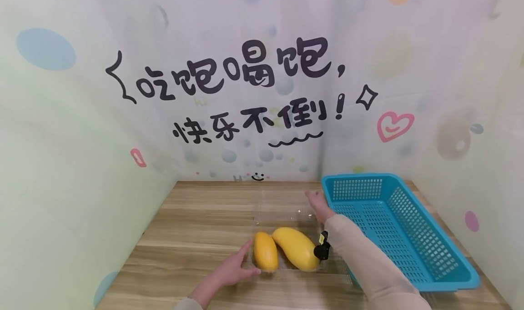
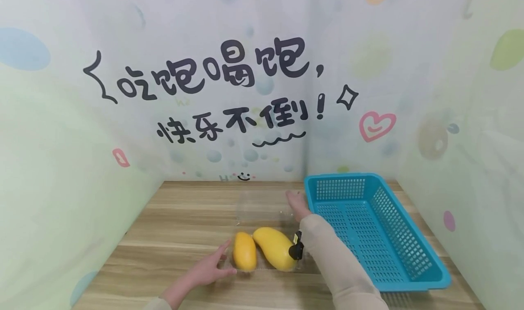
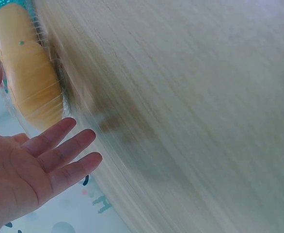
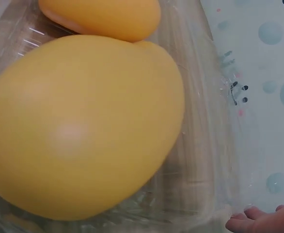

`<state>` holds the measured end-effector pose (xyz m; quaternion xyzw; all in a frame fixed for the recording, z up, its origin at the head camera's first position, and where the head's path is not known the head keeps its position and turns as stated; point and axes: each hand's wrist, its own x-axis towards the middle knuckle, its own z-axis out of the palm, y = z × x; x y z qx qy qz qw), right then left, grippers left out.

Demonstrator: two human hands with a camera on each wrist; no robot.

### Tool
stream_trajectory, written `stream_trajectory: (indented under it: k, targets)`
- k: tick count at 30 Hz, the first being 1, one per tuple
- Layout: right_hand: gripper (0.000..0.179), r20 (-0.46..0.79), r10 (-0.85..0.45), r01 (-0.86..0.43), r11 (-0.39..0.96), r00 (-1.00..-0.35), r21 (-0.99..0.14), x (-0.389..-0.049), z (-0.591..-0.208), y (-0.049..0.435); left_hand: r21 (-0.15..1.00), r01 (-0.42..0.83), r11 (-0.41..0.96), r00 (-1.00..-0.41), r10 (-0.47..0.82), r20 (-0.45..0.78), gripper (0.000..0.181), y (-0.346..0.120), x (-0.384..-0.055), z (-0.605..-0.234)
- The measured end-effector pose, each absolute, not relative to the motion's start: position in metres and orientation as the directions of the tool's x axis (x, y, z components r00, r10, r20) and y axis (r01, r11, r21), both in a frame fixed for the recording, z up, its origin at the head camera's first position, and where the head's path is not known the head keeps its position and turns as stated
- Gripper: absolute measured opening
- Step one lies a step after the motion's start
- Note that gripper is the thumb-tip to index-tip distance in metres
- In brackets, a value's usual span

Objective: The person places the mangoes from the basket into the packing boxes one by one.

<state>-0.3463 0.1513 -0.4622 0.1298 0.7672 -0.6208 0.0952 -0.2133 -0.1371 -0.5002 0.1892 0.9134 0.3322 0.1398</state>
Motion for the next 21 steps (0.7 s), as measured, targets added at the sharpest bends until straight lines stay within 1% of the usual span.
stream_trajectory:
  k: [3, 9, 16, 18, 21]
  targets:
    - [0.071, -0.268, 0.096, 0.283, 0.199, -0.959, -0.938, -0.349, -0.455, 0.153, 0.654, 0.257, 0.711, -0.89, 0.439, -0.127, 0.09, -0.137, -0.214, -0.5]
    - [0.058, -0.195, 0.085, 0.21, 0.222, -0.977, -0.952, -0.346, -0.431, 0.16, 0.652, 0.264, 0.711, -0.89, 0.441, -0.121, 0.09, -0.137, -0.214, -0.5]
    - [0.055, -0.158, -0.01, 0.144, 0.365, -0.987, -0.92, -0.336, -0.407, 0.172, 0.64, 0.269, 0.72, -0.894, 0.434, -0.113, 0.09, -0.138, -0.212, -0.501]
    - [0.057, -0.153, -0.029, 0.13, 0.381, -0.988, -0.916, -0.335, -0.404, 0.176, 0.639, 0.269, 0.721, -0.894, 0.434, -0.114, 0.09, -0.138, -0.212, -0.501]
    - [0.055, -0.158, -0.055, 0.127, 0.364, -0.986, -0.923, -0.335, -0.402, 0.182, 0.636, 0.272, 0.722, -0.893, 0.436, -0.113, 0.09, -0.138, -0.213, -0.501]
